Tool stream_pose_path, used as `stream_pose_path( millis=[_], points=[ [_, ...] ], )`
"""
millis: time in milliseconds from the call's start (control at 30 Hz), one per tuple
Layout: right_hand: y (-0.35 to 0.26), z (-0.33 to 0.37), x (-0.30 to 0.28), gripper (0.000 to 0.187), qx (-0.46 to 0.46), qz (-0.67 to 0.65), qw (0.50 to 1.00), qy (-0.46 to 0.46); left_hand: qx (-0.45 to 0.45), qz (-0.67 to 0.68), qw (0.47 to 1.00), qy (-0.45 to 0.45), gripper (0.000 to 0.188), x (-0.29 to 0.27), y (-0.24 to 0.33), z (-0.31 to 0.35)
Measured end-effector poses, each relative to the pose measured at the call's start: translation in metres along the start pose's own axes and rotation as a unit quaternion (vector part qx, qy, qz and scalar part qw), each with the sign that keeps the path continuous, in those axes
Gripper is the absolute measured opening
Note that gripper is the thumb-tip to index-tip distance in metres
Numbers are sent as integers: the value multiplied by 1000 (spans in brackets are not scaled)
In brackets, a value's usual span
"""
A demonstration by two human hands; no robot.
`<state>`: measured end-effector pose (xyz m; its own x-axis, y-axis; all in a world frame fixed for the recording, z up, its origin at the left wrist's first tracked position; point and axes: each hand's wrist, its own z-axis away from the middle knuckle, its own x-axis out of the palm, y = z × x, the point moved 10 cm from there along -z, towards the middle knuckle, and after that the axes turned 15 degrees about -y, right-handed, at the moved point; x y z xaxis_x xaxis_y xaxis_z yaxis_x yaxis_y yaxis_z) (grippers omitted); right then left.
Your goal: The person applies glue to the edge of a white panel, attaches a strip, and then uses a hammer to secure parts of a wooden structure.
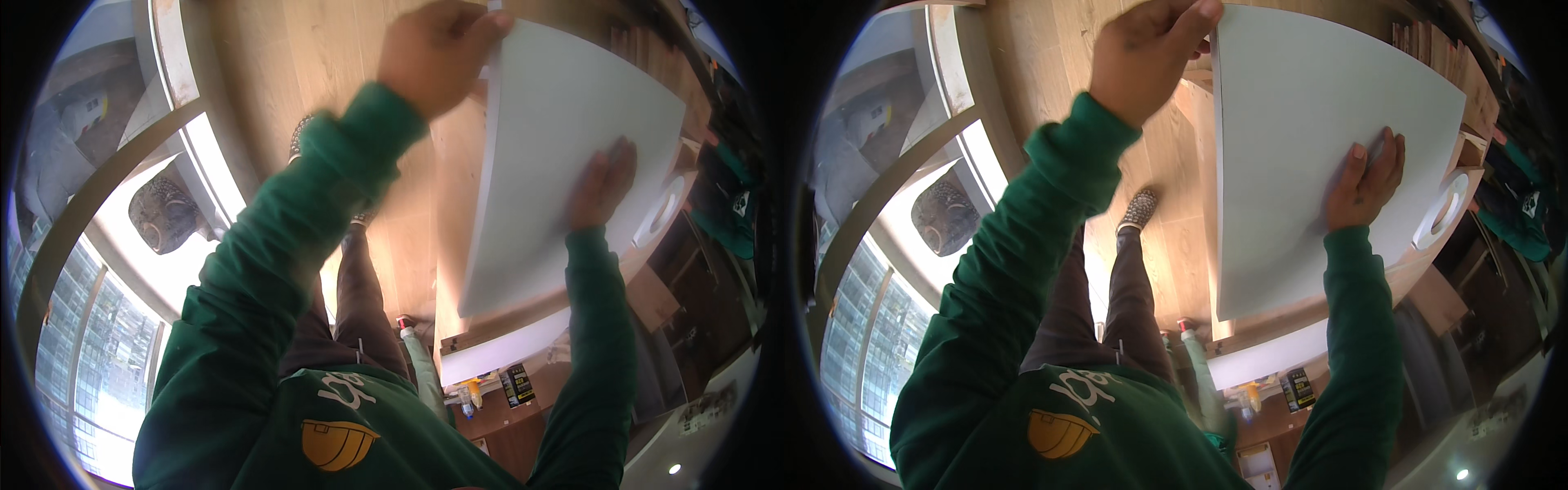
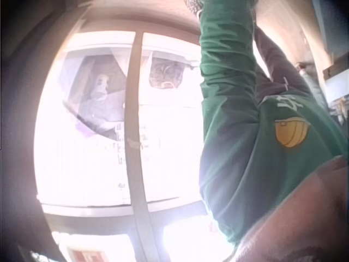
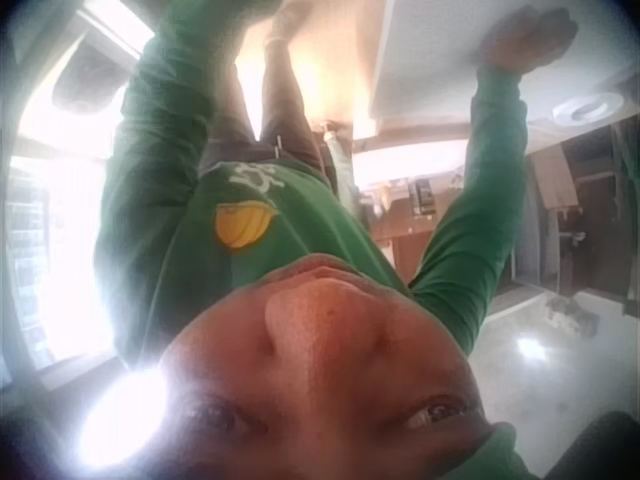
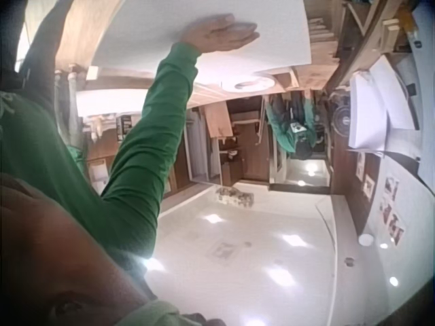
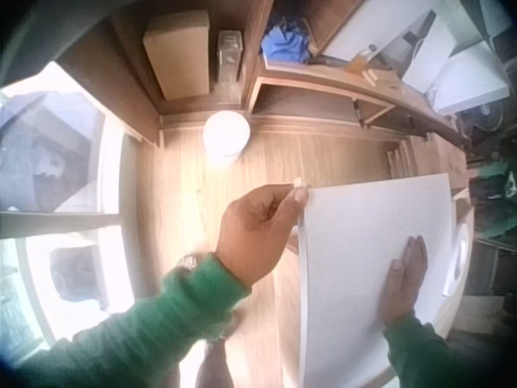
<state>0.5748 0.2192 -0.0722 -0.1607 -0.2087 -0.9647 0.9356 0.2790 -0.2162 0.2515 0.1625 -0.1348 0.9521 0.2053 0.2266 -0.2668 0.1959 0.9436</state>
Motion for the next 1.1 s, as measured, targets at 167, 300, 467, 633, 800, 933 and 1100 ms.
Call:
stream_pose_path(
  millis=[167, 300, 467, 633, 800, 933, 1100],
  points=[
    [2, 1, 1, 70, -3, 2, 1000, 0, 50, 112, 991, 46, 39, 43, -55, 48],
    [-2, 1, 0, 69, -3, 8, 1000, 0, 43, 191, 976, 95, 30, 63, -74, 72],
    [-3, 0, 1, 68, -9, 10, 1000, 3, 25, 185, 976, 116, 28, 77, -87, 80],
    [0, 1, 2, 68, -5, 8, 1000, 2, 35, 123, 980, 155, 28, 74, -77, 89],
    [0, 1, 2, 68, -2, -5, 1000, 0, 3, 90, 984, 150, 33, 77, -68, 110],
    [0, 2, 1, 67, -4, 3, 1000, -3, -40, 35, 992, 113, 33, 70, -48, 116],
    [-1, 1, 0, 67, -10, 5, 1000, -1, -41, 10, 991, 129, 29, 65, -39, 113]
  ],
)
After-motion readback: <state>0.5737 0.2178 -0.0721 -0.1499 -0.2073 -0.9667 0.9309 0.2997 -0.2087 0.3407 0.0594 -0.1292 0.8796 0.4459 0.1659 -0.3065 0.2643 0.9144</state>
